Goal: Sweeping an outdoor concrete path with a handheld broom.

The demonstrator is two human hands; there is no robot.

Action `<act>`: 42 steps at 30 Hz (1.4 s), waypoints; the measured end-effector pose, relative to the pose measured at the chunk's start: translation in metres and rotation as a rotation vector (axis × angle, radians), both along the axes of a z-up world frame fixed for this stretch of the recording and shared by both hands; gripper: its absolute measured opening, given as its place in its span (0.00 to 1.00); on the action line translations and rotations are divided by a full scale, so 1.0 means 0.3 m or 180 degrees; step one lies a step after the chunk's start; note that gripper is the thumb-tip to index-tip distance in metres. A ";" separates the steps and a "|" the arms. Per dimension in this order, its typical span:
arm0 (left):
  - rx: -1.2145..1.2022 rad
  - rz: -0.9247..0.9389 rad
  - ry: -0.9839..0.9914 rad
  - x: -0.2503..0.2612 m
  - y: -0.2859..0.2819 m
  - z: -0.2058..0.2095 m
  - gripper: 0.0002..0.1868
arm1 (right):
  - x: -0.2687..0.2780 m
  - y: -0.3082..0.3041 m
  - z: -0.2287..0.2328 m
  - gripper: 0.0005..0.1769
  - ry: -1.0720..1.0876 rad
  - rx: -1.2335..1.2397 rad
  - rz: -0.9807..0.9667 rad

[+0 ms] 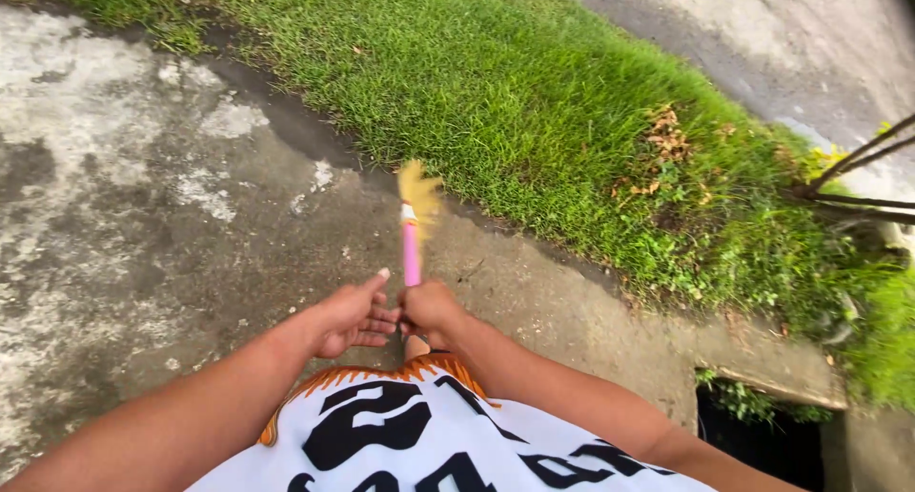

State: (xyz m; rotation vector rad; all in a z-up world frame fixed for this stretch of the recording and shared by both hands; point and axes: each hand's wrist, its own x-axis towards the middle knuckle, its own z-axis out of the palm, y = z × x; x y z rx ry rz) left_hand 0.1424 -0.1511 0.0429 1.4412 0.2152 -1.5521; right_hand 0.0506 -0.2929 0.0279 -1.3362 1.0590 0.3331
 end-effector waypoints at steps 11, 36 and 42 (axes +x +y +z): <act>-0.0009 0.2338 0.1135 0.263 0.389 -0.604 0.07 | -0.177 0.119 0.197 0.30 -0.0029 0.0304 0.0615; 0.0966 -0.0418 0.1405 -0.348 -0.223 -0.825 0.06 | -1.520 0.059 -0.032 0.24 0.1501 0.0219 -0.1353; 0.0441 -0.0223 0.1862 -0.484 -0.430 -0.573 0.11 | -1.828 0.040 -0.040 0.23 0.1482 0.0350 -0.1821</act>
